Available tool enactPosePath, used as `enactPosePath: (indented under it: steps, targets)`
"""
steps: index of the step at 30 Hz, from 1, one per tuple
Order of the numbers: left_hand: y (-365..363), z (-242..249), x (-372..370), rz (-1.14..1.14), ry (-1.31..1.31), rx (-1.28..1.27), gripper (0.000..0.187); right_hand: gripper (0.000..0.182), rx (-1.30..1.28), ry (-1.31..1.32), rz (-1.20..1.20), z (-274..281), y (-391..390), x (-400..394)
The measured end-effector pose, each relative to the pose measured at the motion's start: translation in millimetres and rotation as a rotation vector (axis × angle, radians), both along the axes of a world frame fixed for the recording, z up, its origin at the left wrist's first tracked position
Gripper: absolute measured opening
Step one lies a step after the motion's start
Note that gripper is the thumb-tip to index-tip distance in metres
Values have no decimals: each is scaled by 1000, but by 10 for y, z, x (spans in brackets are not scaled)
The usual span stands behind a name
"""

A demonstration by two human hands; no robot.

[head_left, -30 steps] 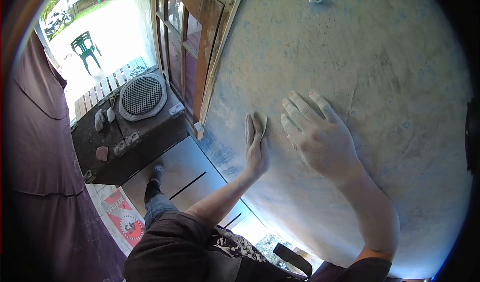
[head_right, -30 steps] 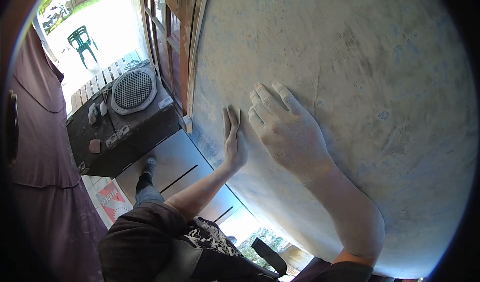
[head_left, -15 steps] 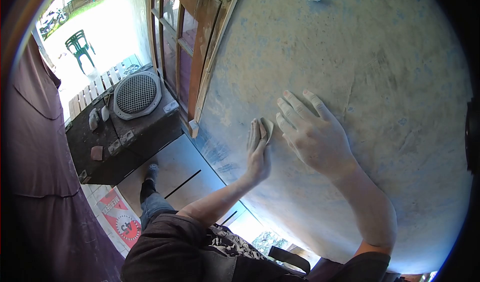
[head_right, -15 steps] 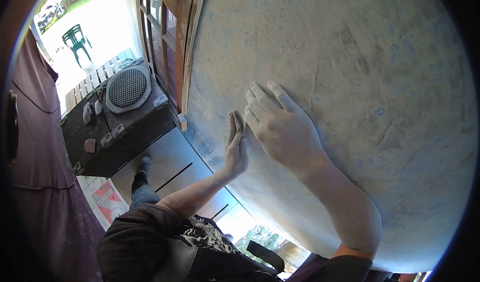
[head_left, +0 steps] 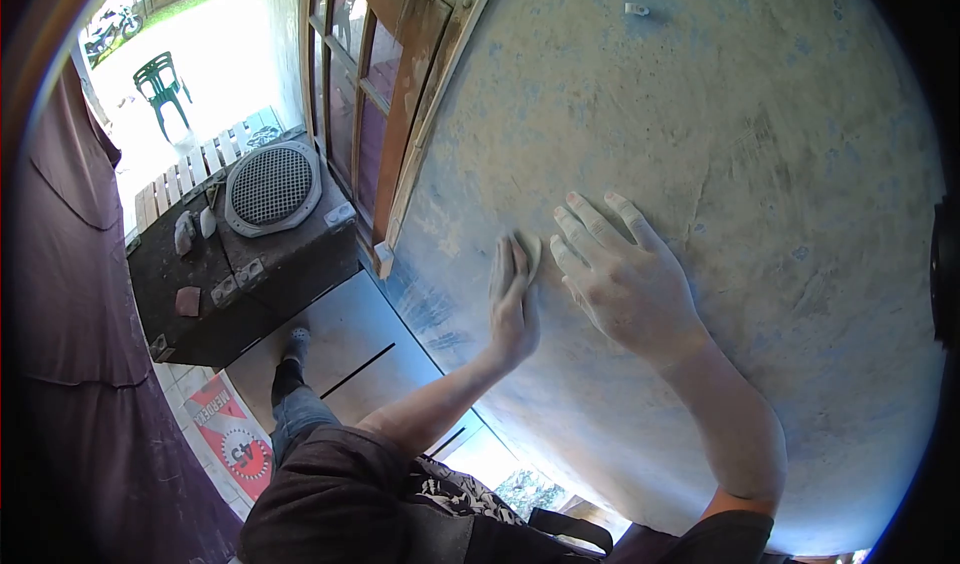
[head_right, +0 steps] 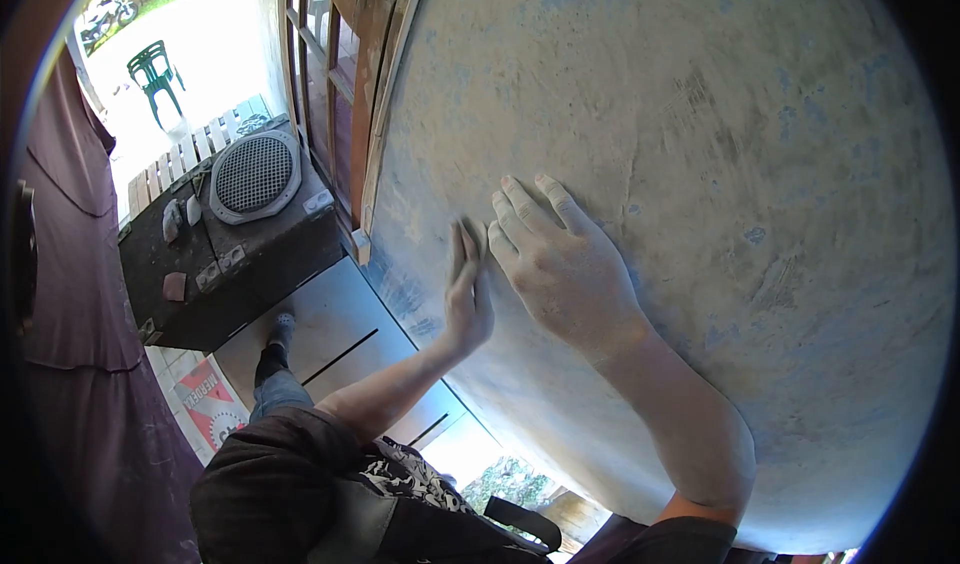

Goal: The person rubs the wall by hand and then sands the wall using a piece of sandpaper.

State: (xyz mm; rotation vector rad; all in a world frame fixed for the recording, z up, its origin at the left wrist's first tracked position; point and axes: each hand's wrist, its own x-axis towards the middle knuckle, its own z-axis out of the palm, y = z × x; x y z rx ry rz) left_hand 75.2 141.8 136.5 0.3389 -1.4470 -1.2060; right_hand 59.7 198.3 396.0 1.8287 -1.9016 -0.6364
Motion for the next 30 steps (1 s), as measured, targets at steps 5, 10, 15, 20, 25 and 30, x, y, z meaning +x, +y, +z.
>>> enactPosePath:
  steps: [5, 10, 15, 20, 25, 30]
  targets:
    - [-281, -6, -2, 17, -254, -123, 48, 36, 14, -9, 0, 31, -17, 22]
    - [-632, 321, -227, 107, -120, 37, 48, 37, 15, -18, -3, 29, -19, 9]
    - [-53, 166, 23, -48, -103, -81, 47, 37, 5, -4, -12, -6, 9, 25]
    - [-167, 182, 36, -29, -195, -98, 49, 36, -6, 27, 18, 26, -5, 18]
    - [-516, 385, -133, 48, -142, -21, 48, 37, 2, -1, 1, 60, -7, 24]
    - [-170, 261, 57, -15, -84, 16, 48, 41, -13, -3, -6, 39, 11, 20]
